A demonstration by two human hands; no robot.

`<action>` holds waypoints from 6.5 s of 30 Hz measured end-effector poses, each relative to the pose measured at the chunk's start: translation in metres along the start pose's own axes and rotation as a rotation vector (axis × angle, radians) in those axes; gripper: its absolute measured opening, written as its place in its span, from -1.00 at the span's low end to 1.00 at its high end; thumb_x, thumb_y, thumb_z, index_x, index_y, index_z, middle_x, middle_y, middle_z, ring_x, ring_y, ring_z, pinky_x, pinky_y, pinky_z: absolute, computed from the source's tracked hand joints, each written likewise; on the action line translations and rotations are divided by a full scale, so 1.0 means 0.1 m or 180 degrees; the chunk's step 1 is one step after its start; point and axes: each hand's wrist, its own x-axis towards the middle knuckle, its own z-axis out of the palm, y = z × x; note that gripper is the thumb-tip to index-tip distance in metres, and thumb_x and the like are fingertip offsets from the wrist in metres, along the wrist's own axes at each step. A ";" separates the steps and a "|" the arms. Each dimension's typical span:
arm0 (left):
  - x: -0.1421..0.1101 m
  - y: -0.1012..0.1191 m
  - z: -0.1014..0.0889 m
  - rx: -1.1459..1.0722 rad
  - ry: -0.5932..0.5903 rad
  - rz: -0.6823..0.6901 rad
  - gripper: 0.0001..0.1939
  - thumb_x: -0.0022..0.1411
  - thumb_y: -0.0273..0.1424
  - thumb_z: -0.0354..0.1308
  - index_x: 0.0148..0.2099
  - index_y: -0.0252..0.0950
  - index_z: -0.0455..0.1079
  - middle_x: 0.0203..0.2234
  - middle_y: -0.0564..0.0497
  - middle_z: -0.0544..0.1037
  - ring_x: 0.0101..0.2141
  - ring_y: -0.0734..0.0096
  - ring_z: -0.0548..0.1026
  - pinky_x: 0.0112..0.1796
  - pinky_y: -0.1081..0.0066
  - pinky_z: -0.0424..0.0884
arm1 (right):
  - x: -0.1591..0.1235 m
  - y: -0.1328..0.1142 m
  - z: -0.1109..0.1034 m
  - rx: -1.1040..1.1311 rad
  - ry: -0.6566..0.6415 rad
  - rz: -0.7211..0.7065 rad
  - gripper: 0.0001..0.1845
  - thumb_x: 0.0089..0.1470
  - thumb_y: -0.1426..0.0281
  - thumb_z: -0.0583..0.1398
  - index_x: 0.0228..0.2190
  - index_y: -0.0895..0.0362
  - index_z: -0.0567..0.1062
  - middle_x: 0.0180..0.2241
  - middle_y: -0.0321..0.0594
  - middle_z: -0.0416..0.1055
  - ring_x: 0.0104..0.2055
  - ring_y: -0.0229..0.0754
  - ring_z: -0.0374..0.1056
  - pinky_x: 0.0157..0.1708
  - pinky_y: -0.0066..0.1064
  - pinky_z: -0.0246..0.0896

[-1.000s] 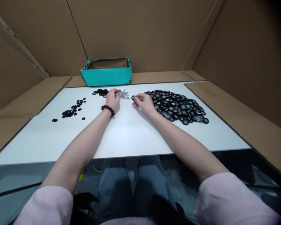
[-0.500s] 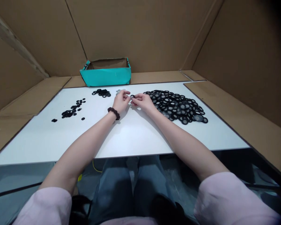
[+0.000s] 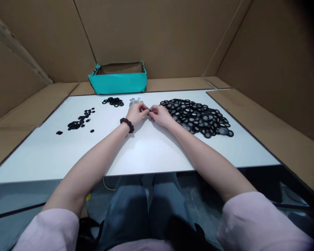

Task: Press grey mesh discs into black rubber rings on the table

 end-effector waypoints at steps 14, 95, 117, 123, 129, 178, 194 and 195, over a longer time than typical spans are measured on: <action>0.00 0.13 -0.07 -0.0791 -0.0223 -0.0985 -0.78 0.28 -0.51 0.24 -0.45 -0.33 0.44 -0.64 0.06 0.40 -0.51 0.42 0.44 -0.35 0.36 0.42 | -0.05 -0.19 -0.12 0.0393 0.0090 0.0253 -0.67 0.21 0.69 0.19 -0.54 0.16 0.43 -0.62 -0.35 0.42 -0.58 -0.36 0.30 -0.45 -0.57 0.25; 0.01 0.06 -0.08 -0.1042 -0.0453 -0.0880 -0.87 0.16 -0.59 0.32 -0.41 -0.37 0.47 -0.53 -0.09 0.53 -0.26 0.10 0.67 -0.06 0.06 0.60 | -0.07 -0.16 -0.17 0.0147 -0.0036 0.0167 -0.70 0.02 0.63 0.34 -0.64 0.14 0.48 -0.65 -0.28 0.46 -0.53 -0.24 0.40 -0.33 -0.42 0.40; 0.01 0.08 -0.09 -0.0612 -0.0349 -0.0384 -0.83 0.10 -0.57 0.23 -0.28 -0.35 0.65 -0.41 -0.03 0.68 -0.27 0.25 0.65 0.04 0.07 0.59 | -0.19 -0.41 -0.17 0.0722 -0.0243 0.0980 -0.56 0.23 0.66 0.29 -0.64 0.15 0.40 -0.62 -0.22 0.51 -0.59 -0.33 0.38 -0.58 -0.56 0.19; 0.00 0.11 -0.12 -0.0758 -0.0556 -0.0574 -0.90 0.13 -0.53 0.28 -0.26 -0.38 0.61 -0.44 -0.03 0.65 -0.30 0.25 0.64 0.01 0.03 0.60 | -0.20 -0.41 -0.17 0.0535 -0.0232 0.0893 -0.57 0.27 0.65 0.26 -0.60 0.14 0.38 -0.62 -0.26 0.49 -0.59 -0.36 0.36 -0.59 -0.58 0.19; -0.04 0.13 -0.10 -0.0799 -0.0542 -0.0912 -0.89 0.22 -0.56 0.25 -0.38 -0.36 0.49 -0.55 0.01 0.52 -0.37 0.32 0.60 -0.06 0.14 0.60 | -0.18 -0.34 -0.17 0.0293 -0.0255 0.0632 -0.59 0.24 0.67 0.25 -0.58 0.13 0.37 -0.66 -0.32 0.43 -0.60 -0.34 0.35 -0.54 -0.56 0.25; 0.02 0.10 0.00 -0.0721 -0.0126 -0.0496 -0.85 0.16 -0.58 0.22 -0.21 -0.35 0.53 -0.46 0.02 0.60 -0.40 0.41 0.58 -0.11 0.23 0.62 | -0.23 -0.49 -0.15 0.1152 -0.0062 0.1132 -0.62 0.29 0.71 0.20 -0.52 0.14 0.37 -0.62 -0.30 0.47 -0.57 -0.37 0.37 -0.49 -0.60 0.30; -0.09 0.17 0.04 -0.0196 0.0010 -0.0527 -0.88 0.29 -0.54 0.13 -0.32 -0.27 0.41 -0.39 -0.07 0.60 -0.21 0.21 0.61 0.00 0.16 0.52 | -0.16 -0.35 -0.12 0.0797 0.0179 0.0848 -0.65 0.17 0.67 0.34 -0.56 0.16 0.41 -0.63 -0.35 0.42 -0.60 -0.39 0.30 -0.61 -0.61 0.14; -0.10 0.18 0.04 -0.0185 0.0026 -0.0485 -0.90 0.28 -0.54 0.13 -0.29 -0.27 0.42 -0.38 -0.05 0.60 -0.22 0.22 0.60 -0.01 0.17 0.52 | -0.17 -0.36 -0.12 0.0788 0.0168 0.0877 -0.64 0.18 0.67 0.32 -0.57 0.16 0.42 -0.64 -0.34 0.41 -0.60 -0.39 0.28 -0.60 -0.60 0.15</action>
